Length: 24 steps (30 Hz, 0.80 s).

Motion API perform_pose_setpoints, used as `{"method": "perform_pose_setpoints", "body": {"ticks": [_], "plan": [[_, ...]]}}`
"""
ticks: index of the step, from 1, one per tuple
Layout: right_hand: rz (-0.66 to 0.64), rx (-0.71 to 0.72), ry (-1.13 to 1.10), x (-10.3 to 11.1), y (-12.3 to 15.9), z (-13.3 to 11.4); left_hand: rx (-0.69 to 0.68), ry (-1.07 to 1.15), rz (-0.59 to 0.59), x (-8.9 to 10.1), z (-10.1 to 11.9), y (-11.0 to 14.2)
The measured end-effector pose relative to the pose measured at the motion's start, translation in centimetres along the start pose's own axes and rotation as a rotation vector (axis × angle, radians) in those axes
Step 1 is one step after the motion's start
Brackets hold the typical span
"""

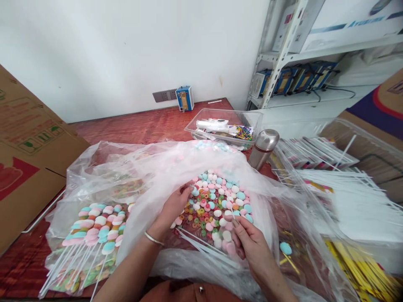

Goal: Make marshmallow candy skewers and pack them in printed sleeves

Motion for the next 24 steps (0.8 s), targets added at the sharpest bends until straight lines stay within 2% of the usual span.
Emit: {"method": "perform_pose_setpoints", "body": {"ticks": [3,6,9,18,21,24], "plan": [[-0.016,0.006,0.001,-0.3,-0.1,0.1,0.085,0.099,-0.098,0.1,0.2,-2.4],[-0.033,0.015,0.001,-0.5,-0.2,0.1,0.085,0.049,-0.182,-0.4,0.2,-4.7],[-0.028,0.009,0.001,-0.5,-0.2,0.2,0.097,-0.050,-0.208,-0.8,0.0,-5.7],[-0.085,0.043,0.071,-0.1,-0.6,1.1,0.016,-0.331,-0.139,-0.6,0.9,-5.3],[-0.082,0.051,0.182,-0.2,-0.5,1.1,-0.033,-0.336,-0.134,-0.9,1.4,-4.5],[-0.008,0.097,0.392,-0.5,-0.2,0.1,-0.076,-0.319,-0.087,-1.5,1.8,-3.1]]}}
Point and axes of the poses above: each hand's wrist, its own y-axis away from the middle knuckle, its own x-axis out of the back of the hand, z = x × y, the point moved 3 cm from there along -y, towards the middle knuckle, and after that the axes turned 13 degrees about -z, right-handed, at the moved point
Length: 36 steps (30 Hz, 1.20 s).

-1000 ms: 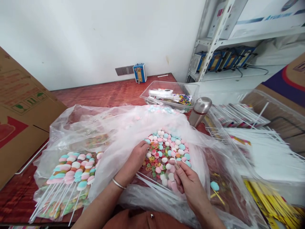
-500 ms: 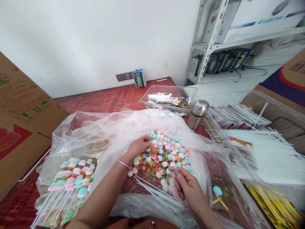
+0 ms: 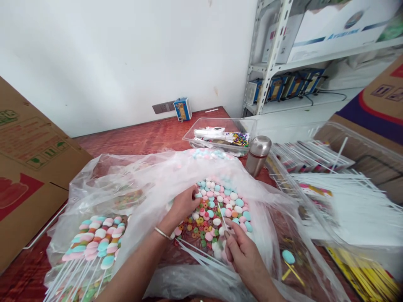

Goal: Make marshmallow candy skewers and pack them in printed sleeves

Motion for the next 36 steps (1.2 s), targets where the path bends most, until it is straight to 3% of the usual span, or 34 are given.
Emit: {"method": "perform_pose_setpoints", "body": {"ticks": [2,7,10,23,36], "plan": [[0.029,0.039,0.147,0.0,0.2,-1.2,-0.030,0.182,0.033,-0.5,0.5,0.9],[-0.041,0.106,0.314,-0.4,0.5,-3.8,-0.051,1.080,-0.048,-2.4,1.4,2.7],[-0.038,0.124,0.310,-0.5,0.5,-4.4,-0.014,1.271,-0.044,-2.8,1.7,3.3],[0.039,0.032,0.155,-0.8,0.8,-4.7,-0.042,1.216,-0.057,-3.5,1.7,3.9],[0.028,-0.012,0.025,-0.7,0.1,-2.6,-0.113,1.050,-0.065,-4.0,2.1,4.8]]}}
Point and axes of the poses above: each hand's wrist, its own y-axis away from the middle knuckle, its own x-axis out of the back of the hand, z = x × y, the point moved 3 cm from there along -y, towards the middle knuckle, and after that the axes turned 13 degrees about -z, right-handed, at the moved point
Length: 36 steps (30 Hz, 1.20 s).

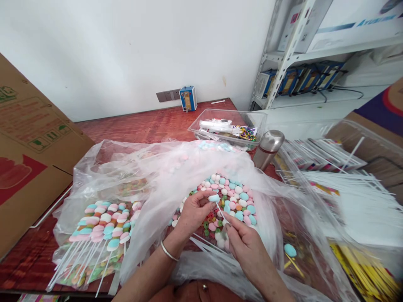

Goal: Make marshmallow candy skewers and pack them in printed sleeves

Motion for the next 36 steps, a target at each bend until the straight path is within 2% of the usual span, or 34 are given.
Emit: {"method": "perform_pose_setpoints", "body": {"ticks": [5,9,14,18,21,24,26,28,30,33,36], "plan": [[-0.017,0.019,0.070,-0.3,0.2,-0.4,-0.007,-0.071,0.044,-0.2,-0.5,1.0],[-0.077,0.058,0.187,-0.6,0.6,-0.8,0.000,-0.095,0.019,-0.4,-1.1,2.2],[-0.127,0.041,0.361,-1.7,0.8,0.5,-0.070,-0.281,0.055,-0.7,-2.0,4.6],[-0.055,0.018,0.472,-2.6,0.5,2.0,-0.159,-0.518,-0.035,-1.4,-2.5,6.9],[-0.039,0.022,0.402,-2.5,0.2,2.3,-0.137,-0.643,-0.112,-1.4,-2.2,7.5],[-0.023,0.015,0.284,-1.3,0.2,2.1,-0.119,-0.759,-0.009,-0.6,-1.1,6.5],[0.019,-0.019,0.214,-0.1,0.3,2.0,-0.177,-0.895,0.062,-0.1,-0.3,4.8],[0.062,-0.053,0.182,1.1,0.5,1.9,-0.241,-1.086,0.025,-0.3,0.2,2.5],[0.091,-0.065,0.189,2.1,0.7,1.9,-0.249,-1.281,-0.075,-0.9,0.0,0.2],[0.121,-0.071,0.201,3.0,1.1,2.1,-0.170,-1.510,-0.186,-1.7,-0.8,-2.5],[0.125,-0.085,0.206,3.2,1.3,2.5,-0.095,-1.610,-0.180,-2.2,-1.1,-3.7]]}}
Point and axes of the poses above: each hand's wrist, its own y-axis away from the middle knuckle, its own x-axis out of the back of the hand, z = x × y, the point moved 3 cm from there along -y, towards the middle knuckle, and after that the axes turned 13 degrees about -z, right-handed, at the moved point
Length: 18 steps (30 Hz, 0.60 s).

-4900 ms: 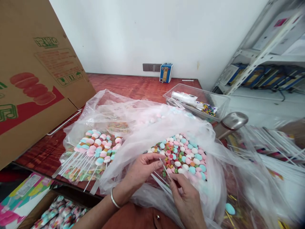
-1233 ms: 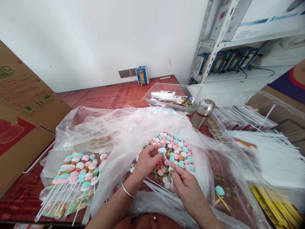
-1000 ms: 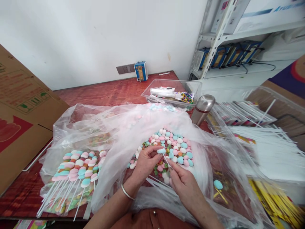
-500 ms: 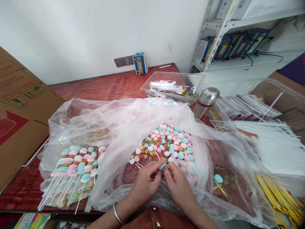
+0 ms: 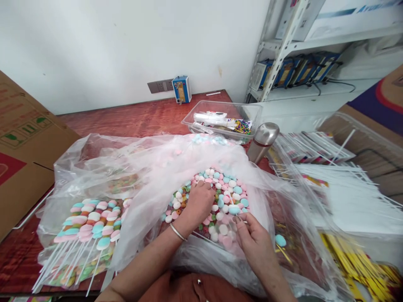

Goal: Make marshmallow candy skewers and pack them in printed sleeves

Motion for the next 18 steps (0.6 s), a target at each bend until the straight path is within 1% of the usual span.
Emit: {"method": "perform_pose_setpoints", "body": {"ticks": [2,5,7,10,12,15,18], "plan": [[-0.028,-0.005,0.011,-0.2,-0.1,0.2,0.023,0.051,0.016,0.3,0.1,0.0],[-0.085,0.003,0.048,-0.5,-0.4,0.0,0.049,0.274,0.056,0.9,-0.2,0.5],[-0.111,0.013,0.087,-0.7,-0.5,-0.4,0.093,0.473,0.064,1.0,-0.7,0.9],[-0.130,0.035,0.115,-0.9,-0.6,-1.0,0.163,0.829,0.048,0.6,-1.6,1.3],[-0.137,0.054,0.109,-1.0,-0.5,-1.2,0.187,0.996,0.044,0.3,-2.0,1.5],[-0.144,0.066,0.108,-1.2,-0.5,-1.3,0.198,1.079,0.044,0.4,-2.0,1.6],[-0.133,0.075,0.124,-1.3,-0.5,-1.3,0.150,1.086,0.026,1.0,-1.3,2.0]]}}
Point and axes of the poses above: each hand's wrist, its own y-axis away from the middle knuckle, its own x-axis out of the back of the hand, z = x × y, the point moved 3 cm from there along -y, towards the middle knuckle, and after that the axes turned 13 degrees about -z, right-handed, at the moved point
